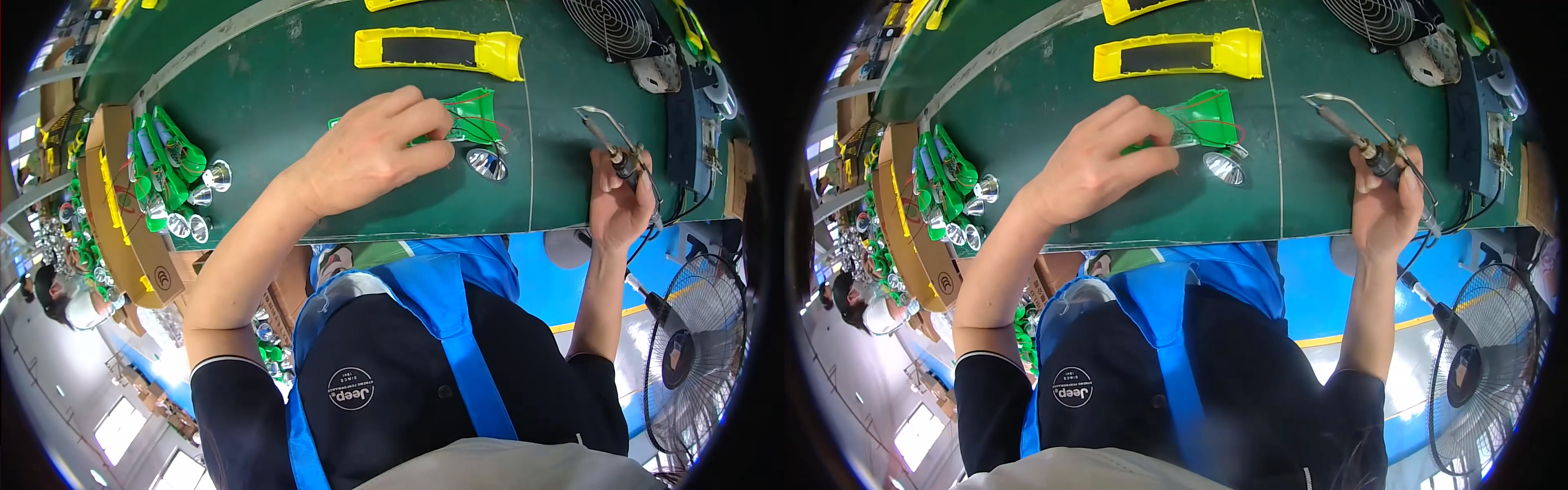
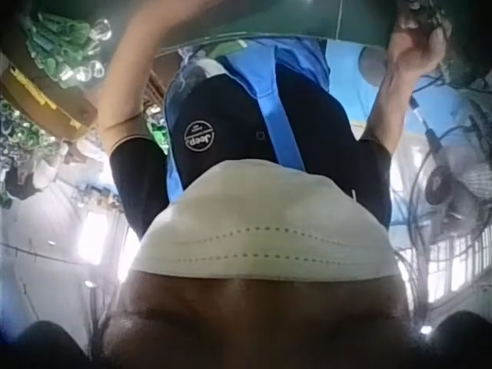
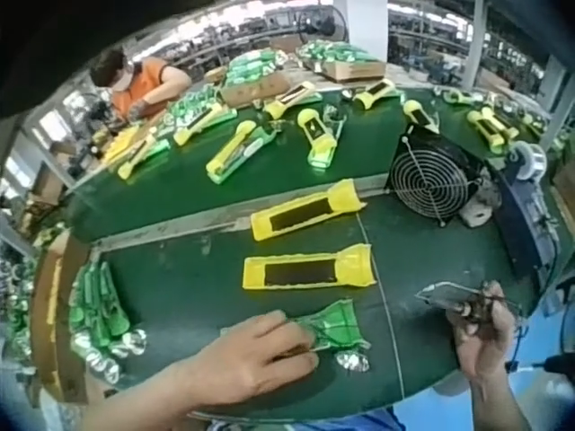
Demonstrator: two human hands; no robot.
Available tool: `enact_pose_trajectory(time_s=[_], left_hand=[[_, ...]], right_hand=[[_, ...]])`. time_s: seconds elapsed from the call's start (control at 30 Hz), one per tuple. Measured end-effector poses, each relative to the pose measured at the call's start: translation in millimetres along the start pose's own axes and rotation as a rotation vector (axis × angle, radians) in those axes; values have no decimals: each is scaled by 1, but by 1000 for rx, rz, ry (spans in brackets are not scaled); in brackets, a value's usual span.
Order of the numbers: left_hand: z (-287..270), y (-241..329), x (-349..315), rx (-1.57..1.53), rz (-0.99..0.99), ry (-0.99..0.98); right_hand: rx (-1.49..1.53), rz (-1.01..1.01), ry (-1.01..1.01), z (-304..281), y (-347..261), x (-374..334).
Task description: Soldering electronic components and assembling plastic housings for solar-powered flashlights on an assembly line.
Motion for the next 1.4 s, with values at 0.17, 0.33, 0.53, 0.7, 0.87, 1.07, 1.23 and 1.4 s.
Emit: enact_pose_trajectory(time_s=[0.17,0.33,0.53,0.7,0.87,1.07,1.23,1.4], left_hand=[[14,-3,3,-290,-306,289],[13,0,-6,-391,-502,320],[9,9,-6,-113,-447,303],[0,17,3,-83,-581,174],[-3,16,12,-6,-590,55],[-4,18,16,25,-580,31],[-4,19,18,32,-586,21],[-3,19,17,44,-589,34]], right_hand=[[-389,70,-130,22,3,-1],[-495,111,-142,43,10,0],[-578,181,-204,57,13,-1],[-622,202,-234,64,17,0],[-663,176,-275,65,18,1],[-678,225,-297,67,17,2],[-707,212,-344,64,16,1],[-738,177,-389,60,15,1]])
Point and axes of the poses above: each hand's wrist, its own x-axis towards the middle knuckle, its own z-axis out of the palm, y = z × x, the point moved 2 cm from there along x, towards the middle knuckle, and after that the axes turned 15 degrees about -z, right-handed, at the moved point
